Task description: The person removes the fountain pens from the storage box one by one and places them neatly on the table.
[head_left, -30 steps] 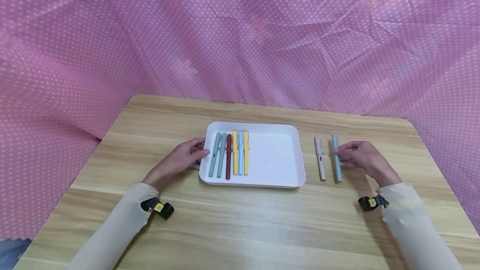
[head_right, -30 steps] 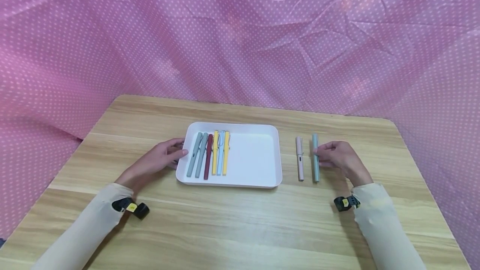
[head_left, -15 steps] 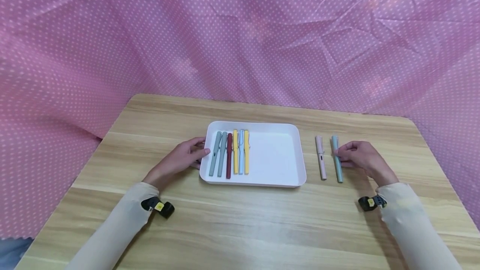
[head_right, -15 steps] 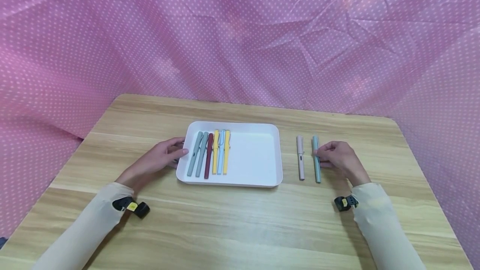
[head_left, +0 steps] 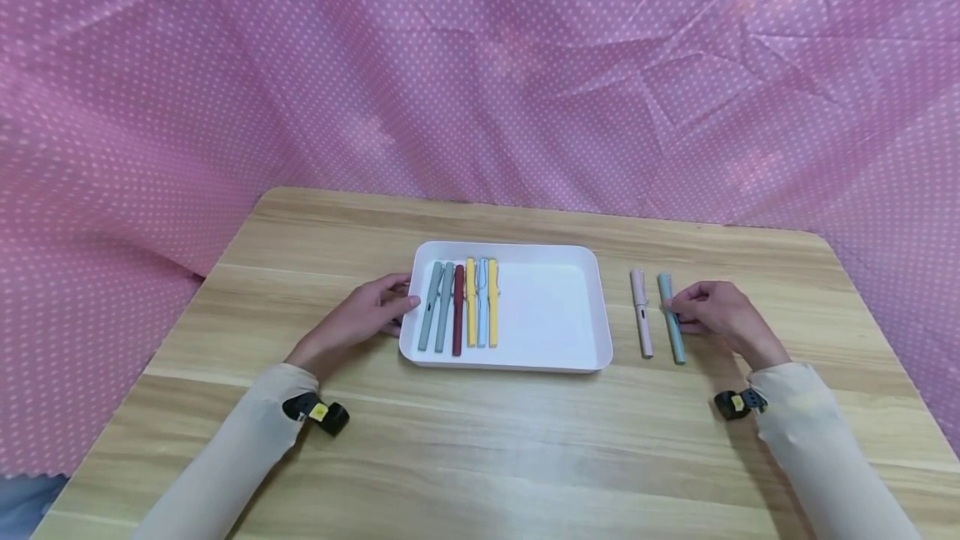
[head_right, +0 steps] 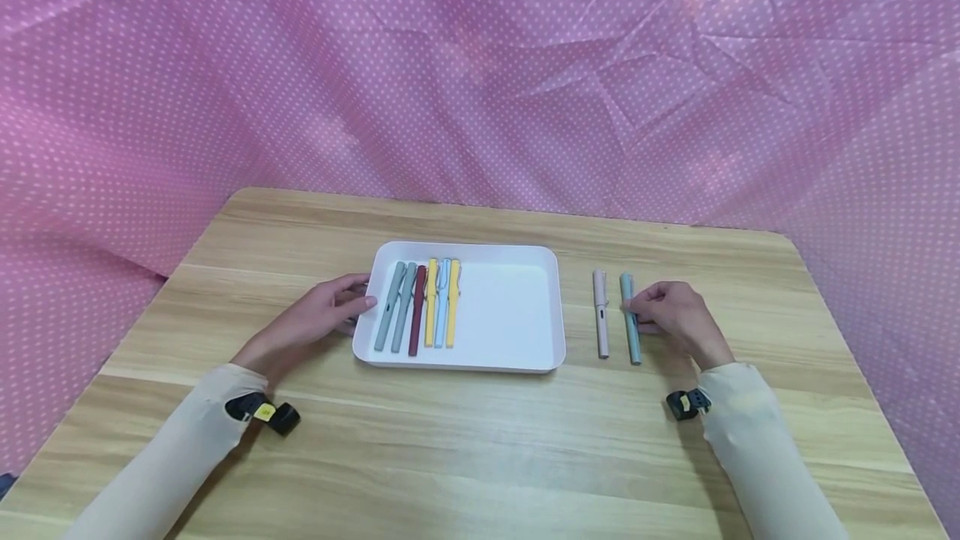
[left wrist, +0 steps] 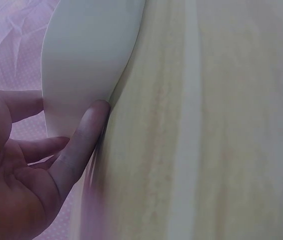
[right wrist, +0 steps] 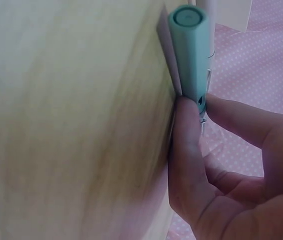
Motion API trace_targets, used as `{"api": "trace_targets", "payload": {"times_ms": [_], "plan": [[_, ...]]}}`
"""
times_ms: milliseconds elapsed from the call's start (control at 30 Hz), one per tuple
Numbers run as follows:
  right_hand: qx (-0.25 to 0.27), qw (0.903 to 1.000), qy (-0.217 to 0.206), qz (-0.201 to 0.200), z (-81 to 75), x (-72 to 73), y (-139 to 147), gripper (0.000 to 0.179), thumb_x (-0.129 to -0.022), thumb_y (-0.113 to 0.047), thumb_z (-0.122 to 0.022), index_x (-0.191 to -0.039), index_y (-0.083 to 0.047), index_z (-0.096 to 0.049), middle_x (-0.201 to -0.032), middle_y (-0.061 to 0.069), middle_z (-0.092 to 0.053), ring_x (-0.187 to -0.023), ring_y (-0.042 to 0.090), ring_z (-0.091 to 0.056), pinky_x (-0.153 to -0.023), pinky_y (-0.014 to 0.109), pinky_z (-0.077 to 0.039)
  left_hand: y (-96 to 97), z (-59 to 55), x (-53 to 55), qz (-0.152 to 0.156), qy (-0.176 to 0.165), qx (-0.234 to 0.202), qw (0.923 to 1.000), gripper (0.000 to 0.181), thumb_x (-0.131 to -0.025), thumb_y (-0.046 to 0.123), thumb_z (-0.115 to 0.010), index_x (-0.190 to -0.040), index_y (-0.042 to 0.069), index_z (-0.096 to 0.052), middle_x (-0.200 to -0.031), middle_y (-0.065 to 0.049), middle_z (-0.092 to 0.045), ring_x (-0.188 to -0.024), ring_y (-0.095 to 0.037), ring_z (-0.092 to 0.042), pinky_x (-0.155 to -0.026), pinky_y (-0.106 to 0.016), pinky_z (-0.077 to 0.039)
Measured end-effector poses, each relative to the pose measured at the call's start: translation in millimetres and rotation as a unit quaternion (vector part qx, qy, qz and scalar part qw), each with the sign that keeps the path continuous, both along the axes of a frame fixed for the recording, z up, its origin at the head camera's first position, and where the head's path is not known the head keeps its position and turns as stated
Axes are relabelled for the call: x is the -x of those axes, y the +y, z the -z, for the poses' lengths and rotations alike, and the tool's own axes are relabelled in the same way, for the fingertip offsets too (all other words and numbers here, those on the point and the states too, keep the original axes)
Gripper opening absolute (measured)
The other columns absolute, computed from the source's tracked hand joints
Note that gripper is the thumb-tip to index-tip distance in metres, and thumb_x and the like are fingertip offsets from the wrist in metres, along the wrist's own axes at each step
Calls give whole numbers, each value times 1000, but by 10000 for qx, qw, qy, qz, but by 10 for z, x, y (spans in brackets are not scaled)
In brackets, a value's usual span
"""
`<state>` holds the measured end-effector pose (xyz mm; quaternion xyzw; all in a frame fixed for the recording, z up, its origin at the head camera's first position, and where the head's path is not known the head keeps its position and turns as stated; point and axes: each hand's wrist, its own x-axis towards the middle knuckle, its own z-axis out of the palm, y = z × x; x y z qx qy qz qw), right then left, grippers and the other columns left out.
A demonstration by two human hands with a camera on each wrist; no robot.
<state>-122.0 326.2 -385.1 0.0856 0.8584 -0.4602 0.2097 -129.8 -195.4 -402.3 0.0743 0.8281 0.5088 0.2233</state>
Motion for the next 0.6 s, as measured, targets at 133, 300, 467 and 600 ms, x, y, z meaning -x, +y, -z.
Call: {"api": "trace_targets", "payload": {"times_ms": [133,300,467,600], "plan": [[-45,10000,-16,-7,-3,-14,-7,36,-105,-19,-63,-122,12,-55,-107,11,-70,-87,9,-70,-80,26,-63,2,-4,1,-12,-37,-27,10000,65,-109,29,-58,-162,3,-31,-144,-22,-52,-114,-31,-66,-84,-36,-64],[-56,10000,-63,41,4,-19,-6,35,-105,-19,-64,-121,12,-56,-104,10,-69,-84,10,-69,-77,26,-63,1,-5,1,21,-46,-44,10000,64,-109,30,-58,-161,4,-32,-142,-21,-53,-115,-31,-66,-85,-36,-64],[55,9999,-68,98,13,-16,-4,36,-105,-18,-64,-123,12,-55,-102,9,-67,-83,10,-68,-77,27,-63,4,-14,-2,37,-15,-11,10000,65,-109,30,-58,-162,4,-32,-142,-21,-53,-116,-32,-65,-85,-36,-63],[-60,10000,24,8,22,-19,6,38,-108,-21,-60,-124,13,-54,-104,11,-67,-85,10,-67,-78,26,-63,4,-1,5,-16,-44,-24,10000,65,-108,30,-58,-162,4,-32,-142,-21,-53,-117,-32,-64,-85,-36,-63]]}}
